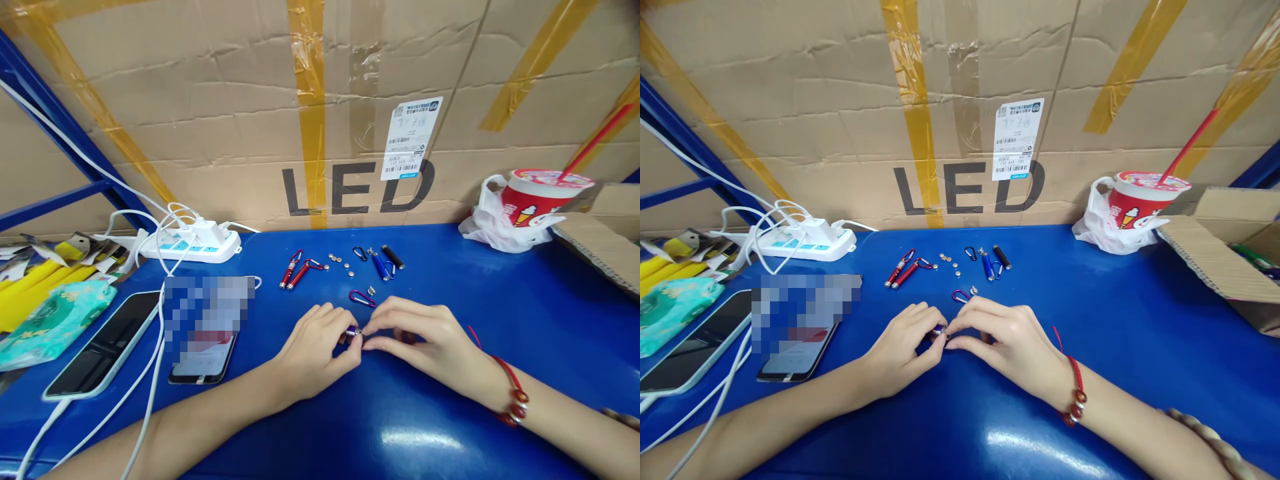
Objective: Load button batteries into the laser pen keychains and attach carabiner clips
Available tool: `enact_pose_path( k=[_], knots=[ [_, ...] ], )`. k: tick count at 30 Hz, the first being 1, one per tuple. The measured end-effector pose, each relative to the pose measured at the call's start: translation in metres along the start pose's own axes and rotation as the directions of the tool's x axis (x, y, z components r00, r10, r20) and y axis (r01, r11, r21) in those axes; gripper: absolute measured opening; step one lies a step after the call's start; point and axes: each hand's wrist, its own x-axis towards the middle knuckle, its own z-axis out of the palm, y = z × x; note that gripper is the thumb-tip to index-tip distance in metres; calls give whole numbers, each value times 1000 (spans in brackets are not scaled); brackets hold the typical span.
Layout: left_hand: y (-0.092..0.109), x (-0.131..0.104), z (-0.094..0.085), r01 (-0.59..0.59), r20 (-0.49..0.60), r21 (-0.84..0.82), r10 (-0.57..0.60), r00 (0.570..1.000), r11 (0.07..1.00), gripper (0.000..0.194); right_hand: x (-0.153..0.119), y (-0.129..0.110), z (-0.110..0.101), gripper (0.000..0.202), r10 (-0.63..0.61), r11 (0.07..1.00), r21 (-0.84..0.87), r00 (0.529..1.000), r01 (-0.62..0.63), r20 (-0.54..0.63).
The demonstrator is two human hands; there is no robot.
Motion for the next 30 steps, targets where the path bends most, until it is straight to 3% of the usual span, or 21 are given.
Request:
enact_pose_path(
  k=[7, 15, 19, 22, 30],
  knots=[
    [-1, 0, -1, -37, 52, -63, 40, 998, 997, 20, 1, 4, -3, 12, -170, 968, -192, 985, 163, -16],
    [-3, 0, 1, -24, 58, -167, 34, 998, 986, 20, 0, 4, -5, 15, -167, 959, -235, 986, 156, -29],
    [-4, -1, 1, -42, 97, -159, 57, 994, 986, 21, 0, 5, -5, 15, -62, 995, -85, 997, 59, -42],
    [-6, -1, 2, -50, 106, -145, 66, 992, 988, 20, 1, 6, -4, 14, 91, 996, -9, 996, -91, -13],
    [-12, -3, 8, -192, -58, -137, 186, 981, 972, 21, 7, 1, -2, 17, 420, 895, 102, 897, -435, 134]
  ],
)
